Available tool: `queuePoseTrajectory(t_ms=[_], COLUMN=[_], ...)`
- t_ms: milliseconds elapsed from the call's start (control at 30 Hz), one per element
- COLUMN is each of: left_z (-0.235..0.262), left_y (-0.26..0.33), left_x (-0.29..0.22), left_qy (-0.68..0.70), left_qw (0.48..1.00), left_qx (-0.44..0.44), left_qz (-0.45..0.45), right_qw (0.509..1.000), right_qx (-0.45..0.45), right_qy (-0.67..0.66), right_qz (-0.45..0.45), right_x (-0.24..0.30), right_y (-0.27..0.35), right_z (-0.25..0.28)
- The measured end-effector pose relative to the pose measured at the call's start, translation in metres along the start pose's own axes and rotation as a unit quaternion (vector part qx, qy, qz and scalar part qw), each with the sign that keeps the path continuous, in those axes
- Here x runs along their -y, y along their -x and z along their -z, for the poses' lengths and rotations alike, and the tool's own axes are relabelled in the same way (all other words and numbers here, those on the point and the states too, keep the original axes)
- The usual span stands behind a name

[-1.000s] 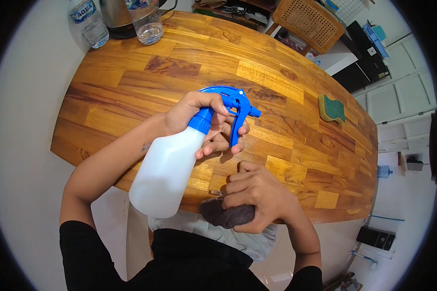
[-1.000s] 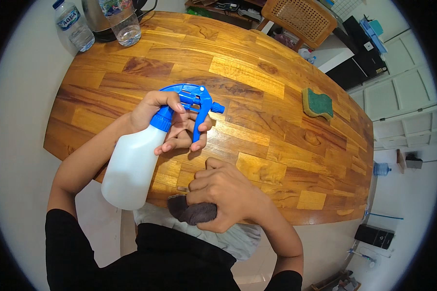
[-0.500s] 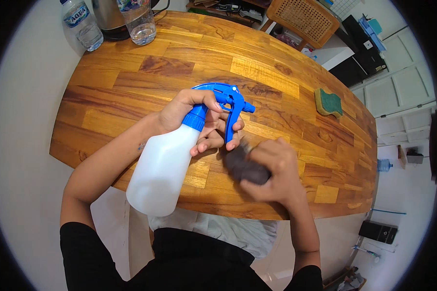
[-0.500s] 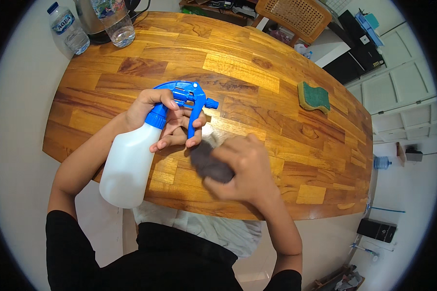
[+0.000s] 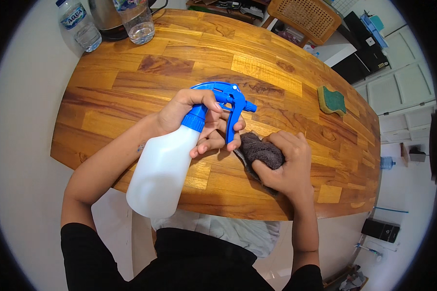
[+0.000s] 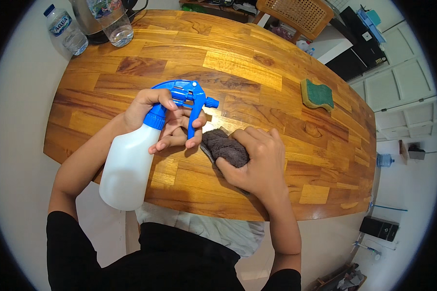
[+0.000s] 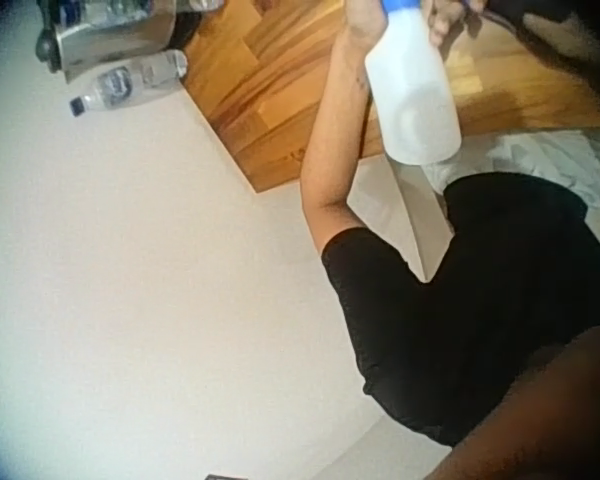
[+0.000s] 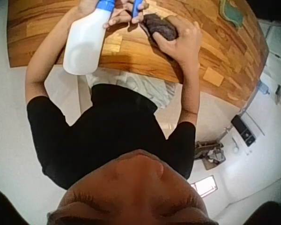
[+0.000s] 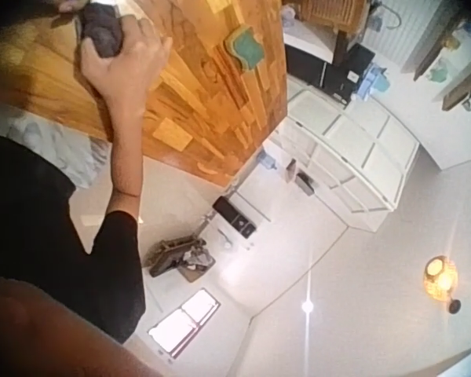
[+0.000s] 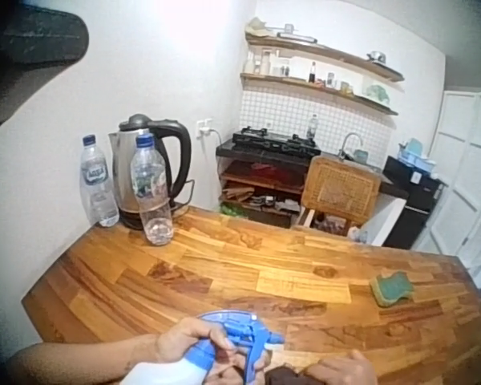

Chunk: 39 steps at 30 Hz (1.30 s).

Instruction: Cleaning a wooden dining table using a spray bottle and a cloth.

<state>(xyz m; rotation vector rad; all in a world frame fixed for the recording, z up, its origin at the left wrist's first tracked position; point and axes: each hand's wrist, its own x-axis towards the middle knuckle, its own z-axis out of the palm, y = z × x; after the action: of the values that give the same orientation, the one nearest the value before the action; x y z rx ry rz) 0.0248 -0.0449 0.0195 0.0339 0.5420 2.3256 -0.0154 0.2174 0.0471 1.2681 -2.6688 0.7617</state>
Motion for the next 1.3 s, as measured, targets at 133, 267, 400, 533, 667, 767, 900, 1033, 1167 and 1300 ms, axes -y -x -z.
queuePoseTrajectory(t_ms=[133,267,400,533,667,767,900,1033,1167,1300], left_z=[0.002,0.007,0.003,0.001,-0.002,-0.001,0.005,0.007,0.000,-0.005], left_y=[0.000,0.002,0.001,0.000,0.000,0.001,0.003,0.004,0.002,0.003], left_x=[0.000,0.001,-0.001,0.001,0.002,0.000,-0.001,-0.002,-0.003,0.001], left_qy=[-0.031,-0.041,-0.043,-0.036,-0.024,-0.015,-0.020,-0.027,-0.014,-0.032], left_qw=[0.999,0.999,0.999,0.999,0.999,1.000,1.000,0.999,0.999,0.984], left_qx=[0.025,0.027,0.015,0.023,0.025,0.018,0.018,0.026,0.027,0.037], left_qz=[0.002,-0.004,0.004,0.004,-0.015,-0.007,-0.001,-0.001,0.024,0.168], right_qw=[0.996,0.932,0.919,0.987,1.000,0.999,0.976,0.963,0.993,0.990], right_qx=[0.046,0.239,0.283,0.114,0.006,0.011,0.128,0.164,0.056,-0.101], right_qy=[-0.053,-0.203,-0.185,-0.095,0.014,-0.001,-0.099,-0.122,-0.074,0.013], right_qz=[0.060,0.182,0.201,0.068,0.003,0.032,0.146,0.172,0.072,-0.097], right_x=[0.000,0.008,0.003,-0.013,-0.024,-0.015,0.012,0.031,0.000,-0.064], right_y=[0.002,0.003,0.000,-0.001,-0.001,0.004,0.027,0.056,0.062,0.065], right_z=[0.003,0.004,0.013,0.012,0.011,0.008,0.004,0.005,0.020,0.036])
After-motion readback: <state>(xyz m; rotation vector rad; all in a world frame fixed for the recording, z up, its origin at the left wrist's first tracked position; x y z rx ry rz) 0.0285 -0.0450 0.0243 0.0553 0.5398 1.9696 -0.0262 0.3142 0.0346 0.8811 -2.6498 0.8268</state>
